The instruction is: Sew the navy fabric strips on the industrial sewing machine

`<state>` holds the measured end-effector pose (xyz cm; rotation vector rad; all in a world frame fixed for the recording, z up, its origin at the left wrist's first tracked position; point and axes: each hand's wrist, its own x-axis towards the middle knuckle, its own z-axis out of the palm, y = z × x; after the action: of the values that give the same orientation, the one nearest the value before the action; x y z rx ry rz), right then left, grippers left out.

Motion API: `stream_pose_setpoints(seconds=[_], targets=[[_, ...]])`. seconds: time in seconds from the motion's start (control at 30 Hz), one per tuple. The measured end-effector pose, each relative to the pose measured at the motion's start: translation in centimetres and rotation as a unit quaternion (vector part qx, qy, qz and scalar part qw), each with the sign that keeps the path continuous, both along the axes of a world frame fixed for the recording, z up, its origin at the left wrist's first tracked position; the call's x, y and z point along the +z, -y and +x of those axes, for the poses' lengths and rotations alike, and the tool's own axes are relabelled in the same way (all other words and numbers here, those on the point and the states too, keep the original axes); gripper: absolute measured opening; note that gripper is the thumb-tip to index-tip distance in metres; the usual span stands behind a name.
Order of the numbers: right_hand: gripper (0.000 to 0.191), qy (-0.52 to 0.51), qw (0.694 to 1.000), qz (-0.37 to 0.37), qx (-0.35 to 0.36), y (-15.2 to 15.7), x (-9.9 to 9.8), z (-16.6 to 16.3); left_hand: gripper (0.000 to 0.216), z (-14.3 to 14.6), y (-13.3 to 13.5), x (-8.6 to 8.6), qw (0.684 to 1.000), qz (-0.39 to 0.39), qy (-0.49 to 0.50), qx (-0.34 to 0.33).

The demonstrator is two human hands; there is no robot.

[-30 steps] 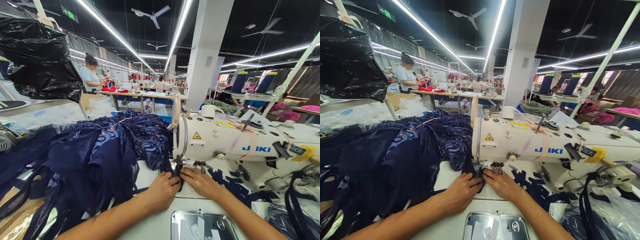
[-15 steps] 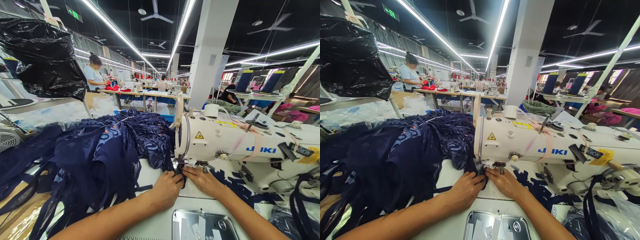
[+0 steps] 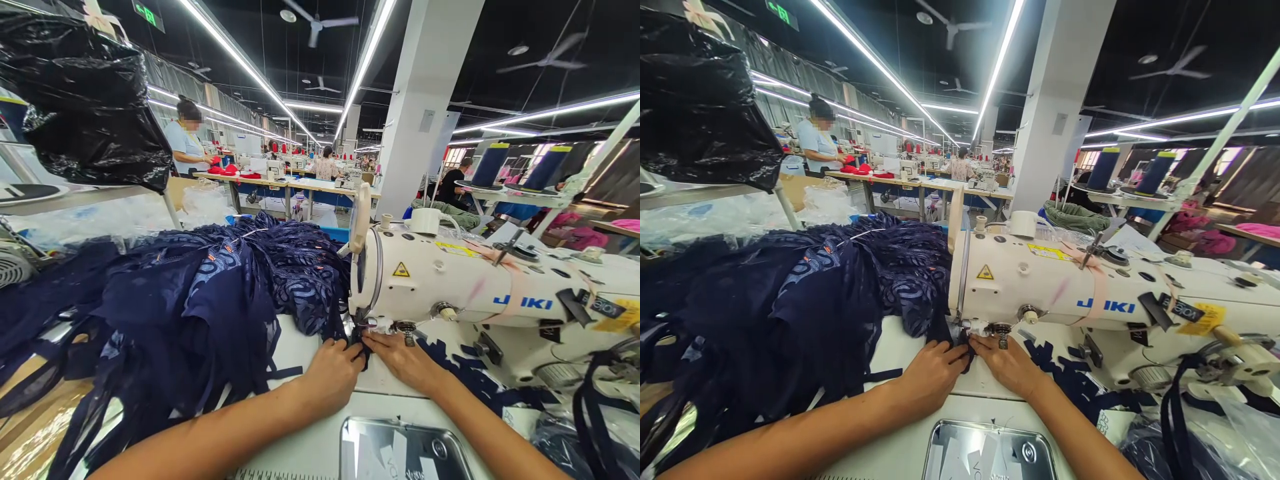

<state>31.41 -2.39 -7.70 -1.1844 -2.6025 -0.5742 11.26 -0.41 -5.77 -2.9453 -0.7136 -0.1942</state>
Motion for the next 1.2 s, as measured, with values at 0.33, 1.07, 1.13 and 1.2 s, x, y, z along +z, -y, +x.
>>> stream_pose_setpoints(seconds=[0.33,1.07,1.13,1.2], targets=[[0.044,0.035,0.998,0.041,-0.044,0.0,-0.2,0.0,0.031,0.5,-0.4,-0.4,1.0,0.01,0.003,0.014],[0.029,-0.119,0.992,-0.022,-0.037,1.1,0.1,-2.3,0.031,-1.7,-3.1,0.7,0.991,-0.066,0.116,0.012],[0.03,-0.131,0.99,-0.025,-0.035,1.0,0.0,-2.3,0.029,-1.5,-2.6,0.5,0.992,-0.053,0.113,0.0],[0.03,-0.149,0.988,-0.032,-0.028,1.0,-0.1,-2.1,0.031,-1.4,-2.3,0.3,0.994,-0.045,0.101,-0.007]])
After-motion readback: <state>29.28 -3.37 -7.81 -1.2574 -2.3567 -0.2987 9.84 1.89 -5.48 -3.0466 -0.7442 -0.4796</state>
